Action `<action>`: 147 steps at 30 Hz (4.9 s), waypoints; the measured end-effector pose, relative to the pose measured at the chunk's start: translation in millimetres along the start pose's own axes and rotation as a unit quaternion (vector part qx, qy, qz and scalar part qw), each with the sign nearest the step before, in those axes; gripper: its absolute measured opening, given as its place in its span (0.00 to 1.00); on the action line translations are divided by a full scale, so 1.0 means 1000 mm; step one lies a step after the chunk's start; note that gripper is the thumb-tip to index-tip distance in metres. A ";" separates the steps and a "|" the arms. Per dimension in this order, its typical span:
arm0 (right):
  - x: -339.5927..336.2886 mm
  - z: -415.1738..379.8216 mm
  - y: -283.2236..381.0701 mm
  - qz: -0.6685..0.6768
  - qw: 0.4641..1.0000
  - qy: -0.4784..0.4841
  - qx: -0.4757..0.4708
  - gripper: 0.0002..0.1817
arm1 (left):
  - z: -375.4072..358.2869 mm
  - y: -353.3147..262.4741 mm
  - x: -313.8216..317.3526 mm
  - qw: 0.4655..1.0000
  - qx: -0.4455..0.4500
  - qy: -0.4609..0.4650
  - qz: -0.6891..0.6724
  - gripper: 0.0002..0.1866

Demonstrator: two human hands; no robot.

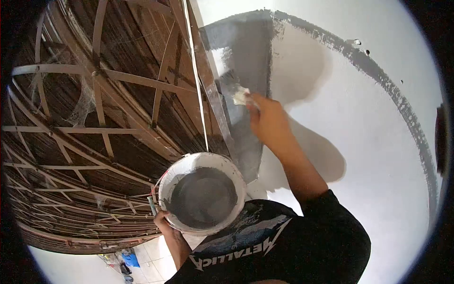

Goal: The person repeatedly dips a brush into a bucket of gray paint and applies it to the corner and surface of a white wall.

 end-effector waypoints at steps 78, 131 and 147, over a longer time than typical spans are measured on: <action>-0.024 0.032 0.078 -0.055 0.989 -0.100 -0.091 0.18 | 0.006 0.001 -0.009 1.000 0.006 0.010 -0.007 0.06; 0.072 -0.104 -0.008 0.152 0.902 0.399 -0.067 0.10 | 0.003 -0.004 -0.010 0.996 0.050 -0.032 0.062 0.05; 0.157 -0.107 0.011 0.168 0.844 0.442 -0.252 0.13 | 0.004 -0.004 -0.003 0.995 -0.061 -0.072 -0.019 0.11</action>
Point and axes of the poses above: each hand's wrist, its own z-axis towards the middle knuckle, its own x-axis out of the palm, y = z × x, the point moved 2 cm from there along z, towards the middle knuckle, and after that the axes turned 3 degrees about z, right-handed, at the moved point
